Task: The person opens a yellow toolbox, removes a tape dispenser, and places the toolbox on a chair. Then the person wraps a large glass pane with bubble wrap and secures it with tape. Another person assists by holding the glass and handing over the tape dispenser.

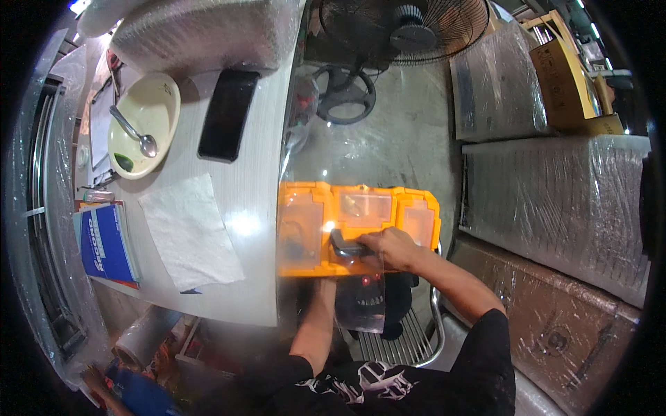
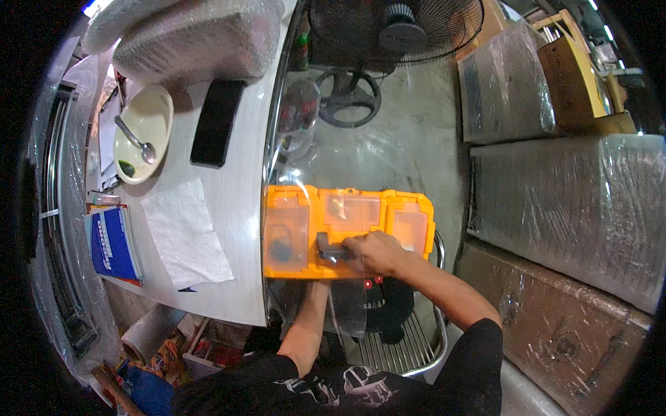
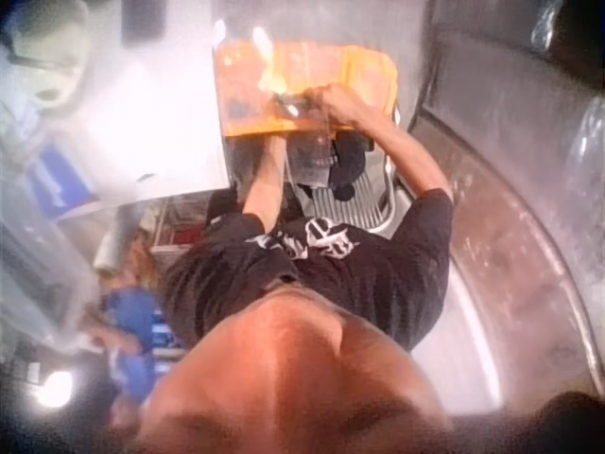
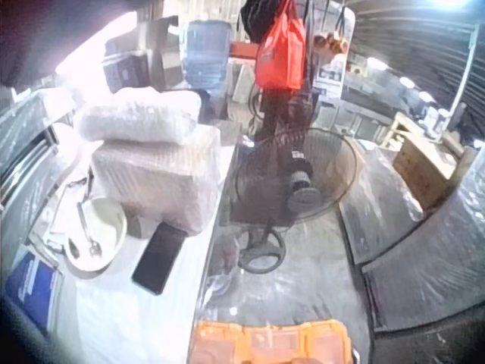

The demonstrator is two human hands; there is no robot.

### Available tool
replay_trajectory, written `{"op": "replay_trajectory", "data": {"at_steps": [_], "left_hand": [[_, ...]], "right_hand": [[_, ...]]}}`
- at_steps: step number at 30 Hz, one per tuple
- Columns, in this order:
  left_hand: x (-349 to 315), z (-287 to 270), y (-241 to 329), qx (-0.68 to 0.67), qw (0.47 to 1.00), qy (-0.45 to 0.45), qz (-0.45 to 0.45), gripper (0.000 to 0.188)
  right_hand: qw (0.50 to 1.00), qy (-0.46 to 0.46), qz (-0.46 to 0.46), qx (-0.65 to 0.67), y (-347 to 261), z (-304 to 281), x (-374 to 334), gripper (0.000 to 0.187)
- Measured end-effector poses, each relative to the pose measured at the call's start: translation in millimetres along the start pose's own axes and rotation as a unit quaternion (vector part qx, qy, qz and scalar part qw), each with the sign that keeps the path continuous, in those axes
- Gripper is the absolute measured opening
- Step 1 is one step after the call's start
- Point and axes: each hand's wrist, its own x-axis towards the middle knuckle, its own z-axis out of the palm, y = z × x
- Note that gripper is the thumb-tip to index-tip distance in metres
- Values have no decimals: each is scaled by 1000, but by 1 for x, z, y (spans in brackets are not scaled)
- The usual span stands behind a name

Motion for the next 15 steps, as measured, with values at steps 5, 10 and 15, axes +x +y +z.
{"op": "replay_trajectory", "data": {"at_steps": [5, 10, 15], "left_hand": [[33, -70, 16, 95, 990, -46, 92, 46], [17, -61, 31, 37, 998, -11, 56, 46], [-43, 25, -3, -104, 993, 28, -50, 45]], "right_hand": [[999, -42, 17, 15, -12, 6, 27, 36], [993, -11, -56, 101, -22, 25, 54, 29], [995, -32, -56, 80, -44, 25, 75, 28]]}}
